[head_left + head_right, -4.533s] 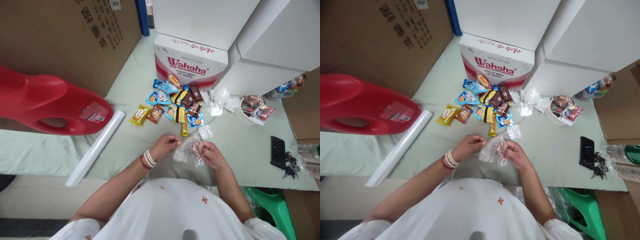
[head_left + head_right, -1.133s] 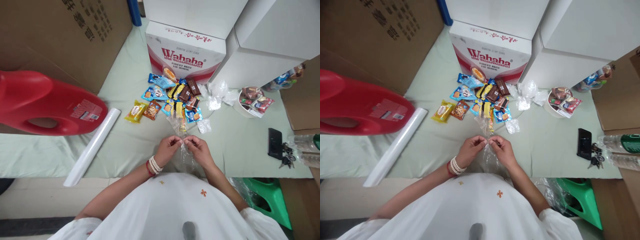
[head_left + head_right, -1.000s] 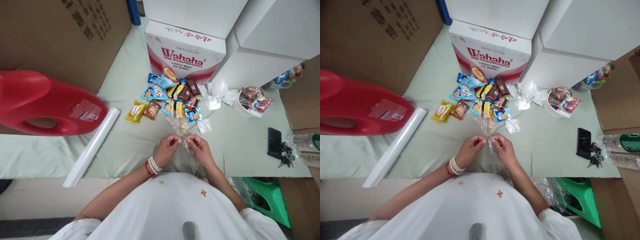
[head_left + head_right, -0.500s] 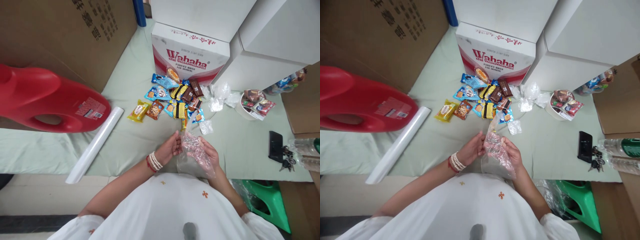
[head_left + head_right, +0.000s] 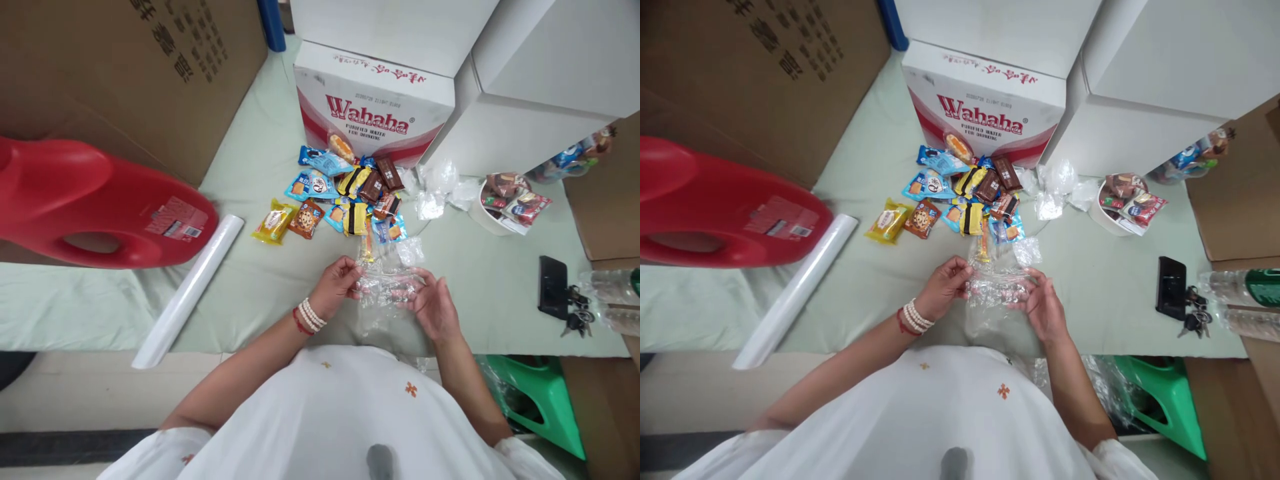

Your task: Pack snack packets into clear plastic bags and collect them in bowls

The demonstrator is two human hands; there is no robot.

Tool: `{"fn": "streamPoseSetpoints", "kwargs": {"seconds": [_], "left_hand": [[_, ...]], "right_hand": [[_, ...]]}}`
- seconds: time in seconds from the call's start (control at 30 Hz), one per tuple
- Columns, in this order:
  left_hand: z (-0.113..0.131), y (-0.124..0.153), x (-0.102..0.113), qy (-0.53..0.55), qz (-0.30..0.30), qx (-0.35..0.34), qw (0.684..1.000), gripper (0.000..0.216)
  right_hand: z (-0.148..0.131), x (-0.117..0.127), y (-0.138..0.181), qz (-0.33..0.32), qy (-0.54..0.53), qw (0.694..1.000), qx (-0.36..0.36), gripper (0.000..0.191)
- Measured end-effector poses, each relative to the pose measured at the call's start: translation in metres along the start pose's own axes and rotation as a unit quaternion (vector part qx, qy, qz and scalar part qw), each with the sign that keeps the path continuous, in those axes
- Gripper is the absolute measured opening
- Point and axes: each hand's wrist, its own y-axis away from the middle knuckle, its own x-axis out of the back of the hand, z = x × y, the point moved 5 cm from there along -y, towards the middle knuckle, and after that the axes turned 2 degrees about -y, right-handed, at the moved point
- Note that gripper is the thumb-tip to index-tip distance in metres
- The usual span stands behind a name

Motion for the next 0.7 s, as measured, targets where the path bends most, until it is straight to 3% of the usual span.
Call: {"fn": "streamPoseSetpoints", "kwargs": {"seconds": [0.17,0.43,0.7], "left_hand": [[-0.006,0.004,-0.006,0.033,-0.016,0.059,0.998,0.052],[-0.017,0.031,0.001,0.020,-0.081,0.170,0.982,0.050],[-0.024,0.032,-0.007,-0.055,-0.132,0.125,0.982,0.042]], "right_hand": [[0.005,-0.008,-0.007,0.063,0.142,0.987,0.043,0.051],[0.003,-0.004,-0.017,0.125,0.115,0.980,0.101,0.043],[0.004,0.000,-0.019,0.140,0.112,0.979,0.092,0.043]]}}
